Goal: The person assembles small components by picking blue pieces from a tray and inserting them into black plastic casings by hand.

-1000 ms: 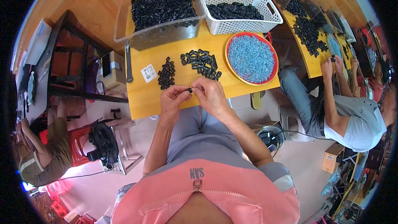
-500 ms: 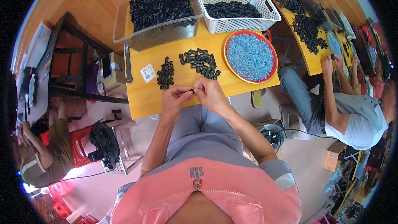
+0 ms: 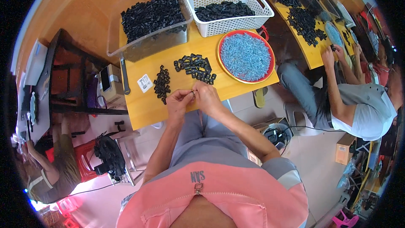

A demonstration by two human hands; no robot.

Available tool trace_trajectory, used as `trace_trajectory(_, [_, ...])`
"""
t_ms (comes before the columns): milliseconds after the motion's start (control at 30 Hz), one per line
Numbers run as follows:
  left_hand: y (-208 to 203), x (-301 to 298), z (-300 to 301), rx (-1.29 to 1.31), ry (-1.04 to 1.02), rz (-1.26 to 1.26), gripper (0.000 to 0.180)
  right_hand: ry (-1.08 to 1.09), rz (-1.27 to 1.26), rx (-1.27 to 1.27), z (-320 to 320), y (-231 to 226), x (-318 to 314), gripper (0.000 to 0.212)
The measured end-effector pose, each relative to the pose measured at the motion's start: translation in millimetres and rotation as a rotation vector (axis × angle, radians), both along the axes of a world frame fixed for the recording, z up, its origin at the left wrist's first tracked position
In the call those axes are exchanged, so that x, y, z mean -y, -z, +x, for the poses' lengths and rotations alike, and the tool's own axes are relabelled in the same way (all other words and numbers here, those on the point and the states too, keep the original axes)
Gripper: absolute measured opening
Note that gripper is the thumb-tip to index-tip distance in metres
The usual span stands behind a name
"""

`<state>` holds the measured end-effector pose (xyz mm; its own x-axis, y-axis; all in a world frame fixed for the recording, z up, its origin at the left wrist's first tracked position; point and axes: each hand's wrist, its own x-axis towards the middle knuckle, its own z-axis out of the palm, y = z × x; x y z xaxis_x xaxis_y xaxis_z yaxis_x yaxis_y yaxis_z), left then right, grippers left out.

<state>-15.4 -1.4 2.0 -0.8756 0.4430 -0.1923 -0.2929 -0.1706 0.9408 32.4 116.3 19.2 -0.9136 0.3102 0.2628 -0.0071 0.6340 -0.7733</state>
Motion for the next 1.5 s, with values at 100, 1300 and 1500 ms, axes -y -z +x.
trace_trajectory(100, [-9.0,-5.5,2.6,0.01,-0.054,-0.038,0.007,0.05,0.064,-0.054,4.6,-2.0,6.2,0.013])
trace_trajectory(1300, [-2.3,-14.9,6.9,0.139,-0.098,-0.023,0.012,0.141,0.122,-0.027,5.3,-12.6,6.0,0.021])
trace_trajectory(1500, [-9.4,-5.9,3.7,0.259,-0.069,-0.072,0.019,0.262,0.291,-0.185,-40.6,-66.5,-63.5,0.029])
